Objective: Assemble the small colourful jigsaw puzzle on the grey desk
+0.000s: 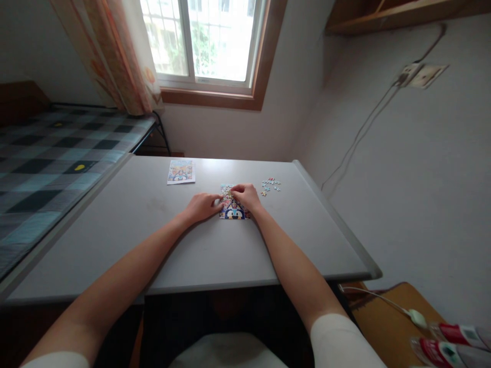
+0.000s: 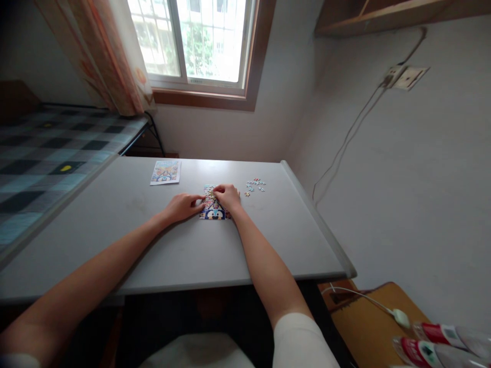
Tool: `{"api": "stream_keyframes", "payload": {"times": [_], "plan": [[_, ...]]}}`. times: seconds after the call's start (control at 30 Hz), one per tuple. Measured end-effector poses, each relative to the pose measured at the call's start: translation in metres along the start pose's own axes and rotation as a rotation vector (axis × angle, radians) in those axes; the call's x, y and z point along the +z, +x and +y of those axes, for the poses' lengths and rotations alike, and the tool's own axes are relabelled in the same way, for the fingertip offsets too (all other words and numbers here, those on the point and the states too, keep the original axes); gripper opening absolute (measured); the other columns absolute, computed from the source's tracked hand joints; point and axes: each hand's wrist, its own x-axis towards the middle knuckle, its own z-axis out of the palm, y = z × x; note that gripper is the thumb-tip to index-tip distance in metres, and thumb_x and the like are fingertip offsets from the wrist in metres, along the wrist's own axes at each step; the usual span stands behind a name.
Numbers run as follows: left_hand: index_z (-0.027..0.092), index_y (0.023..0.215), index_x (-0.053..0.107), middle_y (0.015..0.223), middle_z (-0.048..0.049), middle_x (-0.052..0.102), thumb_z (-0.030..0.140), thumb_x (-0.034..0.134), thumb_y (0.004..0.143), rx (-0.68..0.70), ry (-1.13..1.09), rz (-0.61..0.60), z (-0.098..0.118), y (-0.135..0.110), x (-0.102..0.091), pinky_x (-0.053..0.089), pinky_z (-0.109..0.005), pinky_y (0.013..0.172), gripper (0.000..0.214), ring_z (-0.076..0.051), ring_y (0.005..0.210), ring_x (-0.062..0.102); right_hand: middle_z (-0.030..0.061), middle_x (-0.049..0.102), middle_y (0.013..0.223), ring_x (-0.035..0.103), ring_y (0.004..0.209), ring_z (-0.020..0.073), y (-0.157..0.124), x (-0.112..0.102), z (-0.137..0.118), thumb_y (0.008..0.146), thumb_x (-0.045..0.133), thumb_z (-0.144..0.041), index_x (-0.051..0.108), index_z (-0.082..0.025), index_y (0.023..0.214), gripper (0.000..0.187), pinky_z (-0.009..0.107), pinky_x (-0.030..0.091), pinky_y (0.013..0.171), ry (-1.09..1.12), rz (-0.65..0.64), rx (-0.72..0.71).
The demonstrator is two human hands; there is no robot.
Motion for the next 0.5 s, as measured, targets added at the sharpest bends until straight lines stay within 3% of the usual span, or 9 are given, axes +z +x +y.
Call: {"api": "stream_keyframes", "payload": {"times": [0.5], "plan": [[0.026, 0.115, 0.071, 0.073, -0.0018, 0.071, 0.049, 0.050, 0.087, -0.004, 0.013, 0.005, -0.0001, 0.0004, 0.0005, 0.041, -0.024, 0.064, 0.042, -0.018, 0.069, 0.065, -0.0014, 0.074, 0.086, 0.065, 0.088, 0.0176, -0.0054, -0.0004, -0.0088, 0.077, 0.064, -0.029, 0.075, -0.026, 0.083, 0.013, 0.033, 0.041, 0.091, -0.211, -0.005, 0.011]]}}
